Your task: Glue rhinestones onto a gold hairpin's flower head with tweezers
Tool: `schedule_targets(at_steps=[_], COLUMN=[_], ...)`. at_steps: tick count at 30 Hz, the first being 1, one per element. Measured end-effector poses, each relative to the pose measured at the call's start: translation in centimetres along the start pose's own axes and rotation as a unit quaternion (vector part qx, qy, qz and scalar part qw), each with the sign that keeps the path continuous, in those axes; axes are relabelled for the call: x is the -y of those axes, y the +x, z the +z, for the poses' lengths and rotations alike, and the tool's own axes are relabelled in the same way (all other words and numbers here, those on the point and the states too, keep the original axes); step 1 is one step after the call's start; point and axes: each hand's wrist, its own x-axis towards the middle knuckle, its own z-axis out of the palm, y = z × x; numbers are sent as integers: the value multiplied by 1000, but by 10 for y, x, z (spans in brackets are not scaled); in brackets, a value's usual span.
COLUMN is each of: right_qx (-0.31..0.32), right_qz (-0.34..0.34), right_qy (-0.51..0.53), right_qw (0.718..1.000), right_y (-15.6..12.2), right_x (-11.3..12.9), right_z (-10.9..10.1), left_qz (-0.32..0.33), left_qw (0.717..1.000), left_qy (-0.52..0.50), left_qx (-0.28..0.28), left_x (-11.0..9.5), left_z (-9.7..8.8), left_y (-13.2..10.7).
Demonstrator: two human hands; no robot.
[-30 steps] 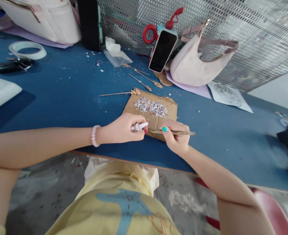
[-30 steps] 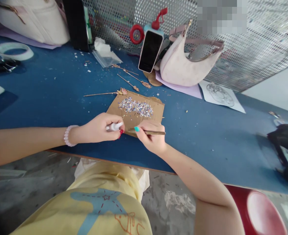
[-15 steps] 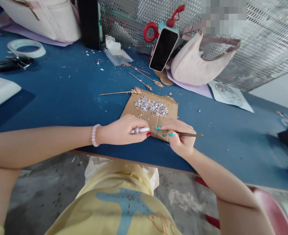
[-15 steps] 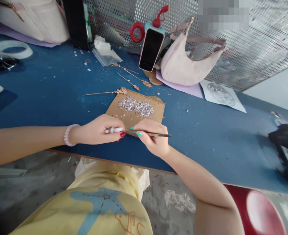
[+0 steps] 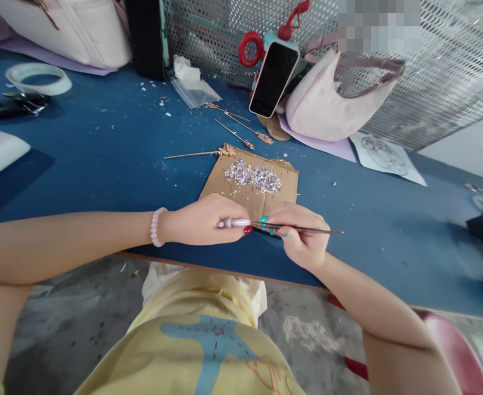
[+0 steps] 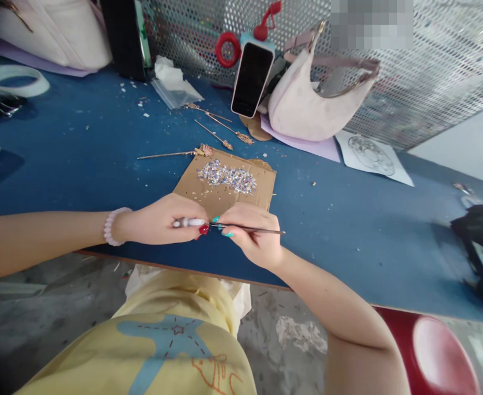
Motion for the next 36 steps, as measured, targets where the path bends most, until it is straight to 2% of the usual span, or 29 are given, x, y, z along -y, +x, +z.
schedule_targets(at_steps=[6, 9, 11, 13, 15, 17, 20, 23, 29, 33, 35, 36], right_qx=[-5, -48, -94, -118, -99, -50, 19, 48, 84, 47, 12, -18], right_qz=[10, 22, 25, 27, 51, 137, 290, 328, 328, 303, 273, 232], right_qy=[-16, -53, -114, -215, -292, -357, -450, -456, -431, -452, -437, -361], right_qw=[1000, 997, 989, 969, 950, 923, 845, 826, 836, 837, 857, 903], right_y=[-2, 1, 6, 13, 20, 23, 23, 20, 12, 22, 32, 33], right_x=[-2, -7, -14, -24, -38, -56, -83, -100, -105, -99, -86, -74], right_z=[1, -4, -12, -27, -45, -63, -85, -96, -99, -91, -82, -77], left_qz=[13, 9, -9, -45, -78, -91, -108, -130, -154, -162, -162, -161], left_qw=[1000, 1000, 999, 994, 982, 966, 944, 931, 921, 923, 925, 925], left_qy=[6, -16, -40, -83, -140, -199, -255, -274, -296, -287, -284, -284], left_qx=[6, 2, -17, -52, -95, -135, -178, -200, -202, -196, -196, -195], left_x=[1, 2, 2, 2, 3, 6, 12, 18, 20, 18, 18, 19], left_z=[0, -2, -5, -8, -11, -14, -17, -19, -20, -18, -17, -17], left_y=[-1, -3, -3, -2, 0, 2, 6, 8, 10, 12, 12, 12])
